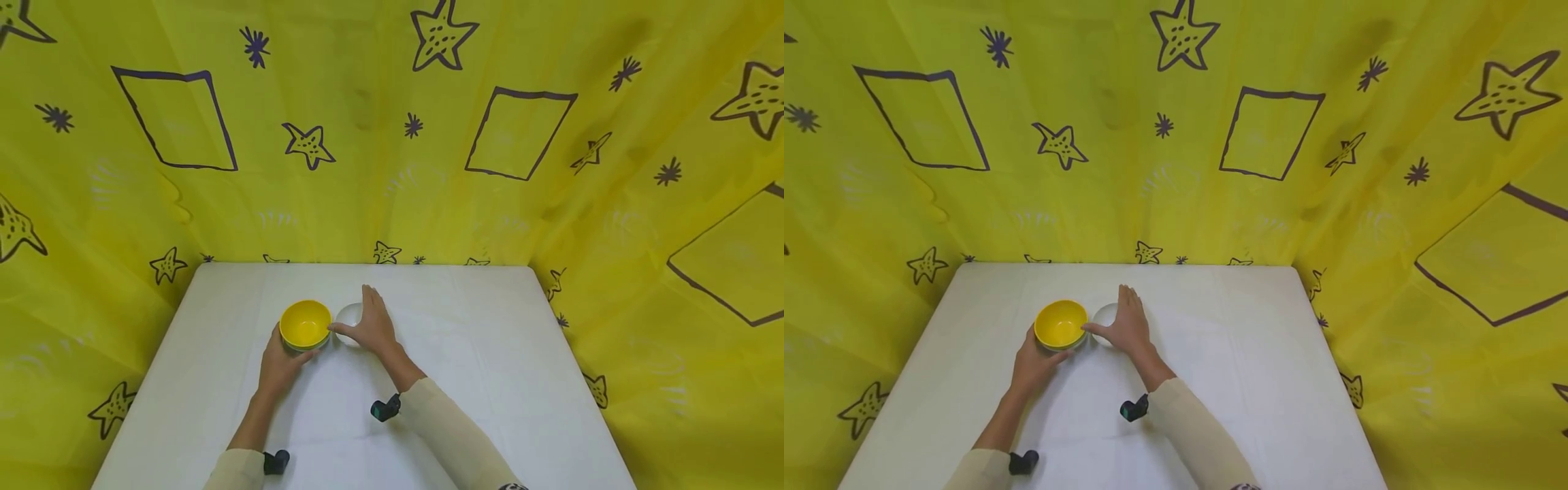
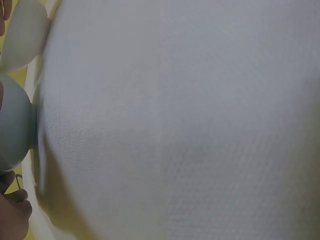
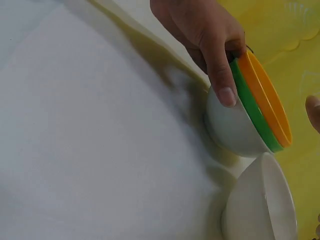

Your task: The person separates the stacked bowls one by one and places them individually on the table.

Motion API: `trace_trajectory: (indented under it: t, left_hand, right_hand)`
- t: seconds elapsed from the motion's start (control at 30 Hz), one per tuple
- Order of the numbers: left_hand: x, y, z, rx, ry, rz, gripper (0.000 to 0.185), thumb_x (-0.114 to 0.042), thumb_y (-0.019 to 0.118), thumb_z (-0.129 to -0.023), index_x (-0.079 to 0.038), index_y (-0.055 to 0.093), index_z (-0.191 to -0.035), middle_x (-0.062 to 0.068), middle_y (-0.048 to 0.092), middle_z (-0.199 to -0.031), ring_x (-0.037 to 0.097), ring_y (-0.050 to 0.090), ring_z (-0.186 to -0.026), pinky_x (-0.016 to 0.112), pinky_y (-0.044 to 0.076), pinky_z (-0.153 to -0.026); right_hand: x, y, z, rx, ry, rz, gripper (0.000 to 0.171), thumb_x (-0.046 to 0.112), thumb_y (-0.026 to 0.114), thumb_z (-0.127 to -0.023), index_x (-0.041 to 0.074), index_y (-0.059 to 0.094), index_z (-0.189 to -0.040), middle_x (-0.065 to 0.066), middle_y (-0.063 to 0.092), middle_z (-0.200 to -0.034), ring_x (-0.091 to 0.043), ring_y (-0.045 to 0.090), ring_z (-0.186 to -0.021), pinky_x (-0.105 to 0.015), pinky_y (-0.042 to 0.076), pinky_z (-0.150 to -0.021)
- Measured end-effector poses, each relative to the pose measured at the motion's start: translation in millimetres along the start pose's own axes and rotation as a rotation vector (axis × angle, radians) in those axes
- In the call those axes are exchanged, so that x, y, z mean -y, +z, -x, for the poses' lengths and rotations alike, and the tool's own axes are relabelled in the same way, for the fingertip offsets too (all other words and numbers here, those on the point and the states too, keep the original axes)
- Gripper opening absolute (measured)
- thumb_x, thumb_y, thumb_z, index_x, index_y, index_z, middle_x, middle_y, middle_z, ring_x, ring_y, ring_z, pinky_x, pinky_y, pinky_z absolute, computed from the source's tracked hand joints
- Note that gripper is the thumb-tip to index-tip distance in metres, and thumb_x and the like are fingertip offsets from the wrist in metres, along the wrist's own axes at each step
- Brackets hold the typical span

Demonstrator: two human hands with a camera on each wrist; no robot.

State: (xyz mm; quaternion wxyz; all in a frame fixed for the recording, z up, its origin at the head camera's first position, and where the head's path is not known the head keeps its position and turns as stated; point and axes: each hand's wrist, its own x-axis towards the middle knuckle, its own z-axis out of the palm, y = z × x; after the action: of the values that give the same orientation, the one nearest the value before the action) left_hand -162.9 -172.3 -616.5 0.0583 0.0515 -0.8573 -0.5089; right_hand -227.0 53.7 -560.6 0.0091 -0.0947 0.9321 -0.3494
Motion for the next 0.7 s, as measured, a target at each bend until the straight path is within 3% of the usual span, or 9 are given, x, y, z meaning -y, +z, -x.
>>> trace_trajectory:
  t: [0.3, 0.7]
  left_hand:
    - [0.3, -0.1, -1.1, 0.008, -0.002, -0.012, 0.107, -0.019, 0.094, -0.080, 0.003, 0.027, -0.161, 0.026, 0.040, -0.161, 0.043, 0.037, -0.149, 0.057, 0.025, -0.125]
    - [0.1, 1.2, -1.0, 0.002, 0.015, -0.032, 0.103, -0.019, 0.092, -0.082, 0.004, 0.029, -0.160, 0.027, 0.044, -0.157, 0.044, 0.041, -0.145, 0.058, 0.028, -0.123]
  right_hand:
    - [29.6, 7.3, -7.3, 0.045, -0.020, 0.039, 0.128, 0.069, 0.086, -0.074, 0.005, 0.025, -0.166, -0.015, 0.030, -0.170, -0.032, 0.032, -0.154, -0.051, 0.035, -0.121]
    - [45.8, 18.7, -6.8, 0.126, -0.083, 0.139, 0.130, 0.072, 0.085, -0.073, 0.000, 0.027, -0.164, -0.016, 0.033, -0.168, -0.030, 0.036, -0.152, -0.042, 0.035, -0.122]
